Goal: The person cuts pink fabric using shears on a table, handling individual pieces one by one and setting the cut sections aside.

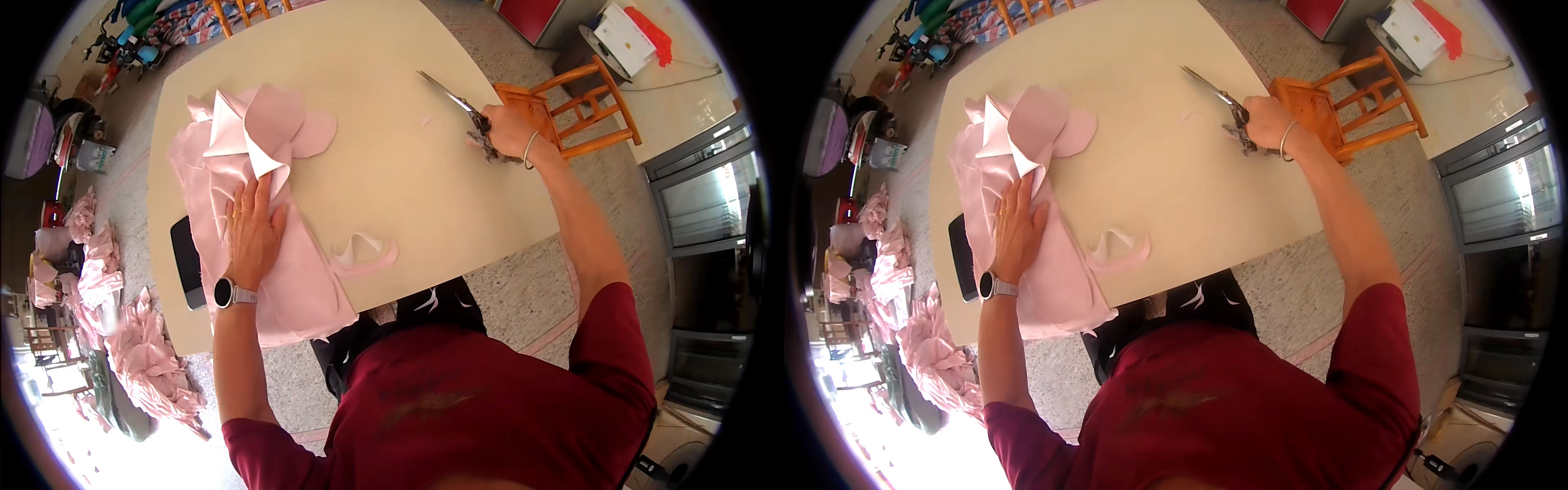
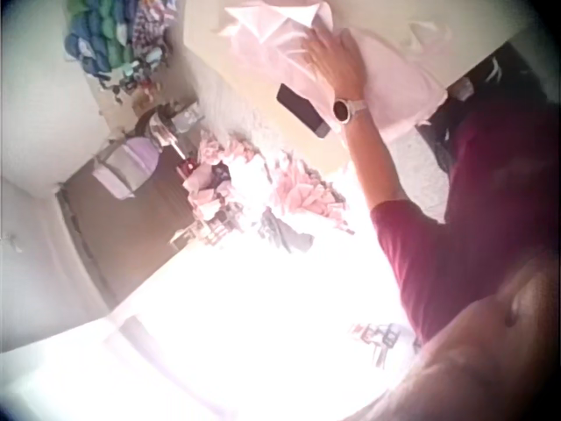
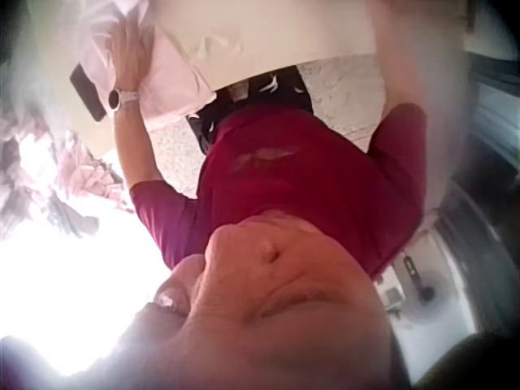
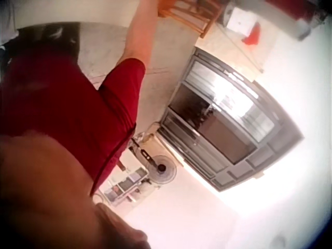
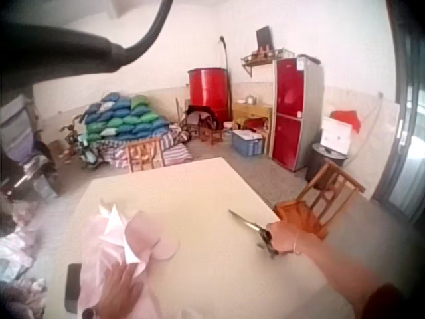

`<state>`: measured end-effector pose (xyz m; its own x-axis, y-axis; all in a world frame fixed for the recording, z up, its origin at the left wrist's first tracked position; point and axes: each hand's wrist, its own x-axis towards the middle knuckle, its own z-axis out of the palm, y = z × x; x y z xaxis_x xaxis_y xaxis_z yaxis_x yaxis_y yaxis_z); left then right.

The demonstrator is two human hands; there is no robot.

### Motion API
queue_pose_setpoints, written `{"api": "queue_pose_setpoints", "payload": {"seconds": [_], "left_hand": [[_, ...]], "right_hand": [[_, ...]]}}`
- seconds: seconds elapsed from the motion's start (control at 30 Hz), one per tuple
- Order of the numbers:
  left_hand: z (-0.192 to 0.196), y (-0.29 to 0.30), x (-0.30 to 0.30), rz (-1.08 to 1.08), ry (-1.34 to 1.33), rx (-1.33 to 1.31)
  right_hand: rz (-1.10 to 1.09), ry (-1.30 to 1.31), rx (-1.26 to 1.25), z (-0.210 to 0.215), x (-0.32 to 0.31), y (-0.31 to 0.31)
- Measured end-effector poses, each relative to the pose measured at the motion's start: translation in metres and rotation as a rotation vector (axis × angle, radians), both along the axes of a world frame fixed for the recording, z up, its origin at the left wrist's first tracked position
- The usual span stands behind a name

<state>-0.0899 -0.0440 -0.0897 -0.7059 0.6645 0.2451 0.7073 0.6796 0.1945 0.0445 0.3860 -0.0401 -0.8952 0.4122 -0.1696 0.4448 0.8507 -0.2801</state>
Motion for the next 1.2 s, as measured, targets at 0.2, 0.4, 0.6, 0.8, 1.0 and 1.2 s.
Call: {"api": "queue_pose_setpoints", "payload": {"seconds": [0.2,0.4,0.6,0.8,1.0,1.2], "left_hand": [[0.037,0.031,0.059,0.071,0.115,0.092],[0.019,0.076,0.136,-0.301,-0.368,-0.069],[0.003,0.145,0.113,-0.29,-0.158,-0.044],[-0.004,0.232,0.055,-0.184,-0.12,-0.008],[-0.051,0.249,0.03,-0.242,0.007,0.027],[-0.019,0.216,0.13,-0.509,-0.237,0.152]], "right_hand": [[0.045,-0.104,0.157,0.01,-0.005,-0.003],[0.07,-0.178,-0.01,0.012,-0.01,0.002],[0.078,-0.238,-0.145,0.02,-0.003,0.003],[0.146,-0.075,-0.035,-0.004,0.005,0.014],[0.205,0.058,-0.056,-0.02,-0.011,0.0],[0.112,0.037,-0.081,0.01,0.016,0.0]]}}
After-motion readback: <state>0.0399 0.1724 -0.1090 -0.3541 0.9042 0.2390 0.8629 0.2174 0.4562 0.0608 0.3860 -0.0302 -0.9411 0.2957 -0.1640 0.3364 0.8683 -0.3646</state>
